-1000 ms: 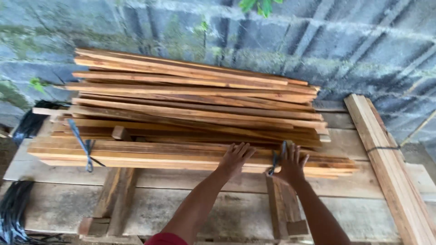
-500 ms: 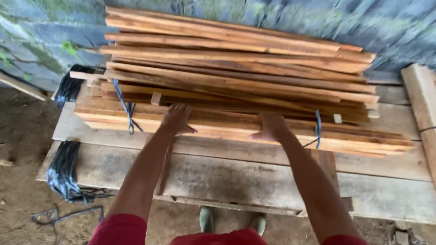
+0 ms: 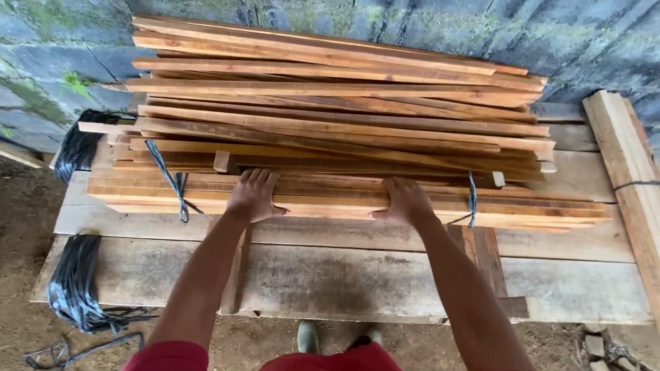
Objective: Organizing and bundling thin wooden slats using plastic ties.
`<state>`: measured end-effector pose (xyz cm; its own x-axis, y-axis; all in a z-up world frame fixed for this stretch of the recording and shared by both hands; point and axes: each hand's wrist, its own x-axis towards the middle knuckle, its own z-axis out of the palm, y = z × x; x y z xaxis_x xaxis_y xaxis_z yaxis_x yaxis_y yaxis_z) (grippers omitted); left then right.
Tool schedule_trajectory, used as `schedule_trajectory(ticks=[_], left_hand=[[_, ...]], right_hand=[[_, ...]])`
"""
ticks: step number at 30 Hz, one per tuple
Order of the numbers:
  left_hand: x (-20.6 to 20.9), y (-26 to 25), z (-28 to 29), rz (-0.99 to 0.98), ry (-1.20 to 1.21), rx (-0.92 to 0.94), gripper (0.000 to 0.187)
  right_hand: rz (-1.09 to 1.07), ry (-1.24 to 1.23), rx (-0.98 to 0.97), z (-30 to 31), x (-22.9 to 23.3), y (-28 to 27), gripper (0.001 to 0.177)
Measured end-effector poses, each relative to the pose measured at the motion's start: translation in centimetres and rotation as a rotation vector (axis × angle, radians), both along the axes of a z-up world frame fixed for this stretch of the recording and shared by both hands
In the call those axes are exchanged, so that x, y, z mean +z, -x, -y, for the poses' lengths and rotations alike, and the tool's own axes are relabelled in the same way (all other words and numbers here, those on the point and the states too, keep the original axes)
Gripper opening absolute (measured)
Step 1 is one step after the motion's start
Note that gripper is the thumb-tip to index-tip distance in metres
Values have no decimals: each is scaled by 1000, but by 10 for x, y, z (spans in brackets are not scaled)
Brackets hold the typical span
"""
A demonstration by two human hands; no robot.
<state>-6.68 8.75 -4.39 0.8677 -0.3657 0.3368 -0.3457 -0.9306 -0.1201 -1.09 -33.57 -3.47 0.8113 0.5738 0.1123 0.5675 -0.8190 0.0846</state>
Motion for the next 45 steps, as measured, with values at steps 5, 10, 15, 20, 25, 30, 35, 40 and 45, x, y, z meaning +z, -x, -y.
schedule_trajectory(ticks=[5,10,15,20,25,30,35,40,45], left_hand=[[-3,-1,1,-17,40,31,99],[-15,-1,4,-32,103,87,97],[-9,-8,2,1,100,110,96],[-14,0,-1,-11,91,67,95],[15,13,8,-94,103,56,100],[19,9,-6,-353,165,-10,96],[20,26,-61,-349,590,-428,77],[40,49,-165,78,488,-344,39],[-9,33,-280,435,548,18,23]], right_hand=[[-111,-26,-25,-6,21,5,91],[-63,-28,-2,0,8,1,94],[2,-59,60,-3,11,-6,90],[288,-241,233,0,-15,-4,85],[212,-178,183,-10,7,11,91],[99,-141,24,-73,1,22,89],[163,-134,92,-205,-20,27,94],[258,-51,107,-319,-30,31,100],[283,-110,103,-331,-11,41,96]])
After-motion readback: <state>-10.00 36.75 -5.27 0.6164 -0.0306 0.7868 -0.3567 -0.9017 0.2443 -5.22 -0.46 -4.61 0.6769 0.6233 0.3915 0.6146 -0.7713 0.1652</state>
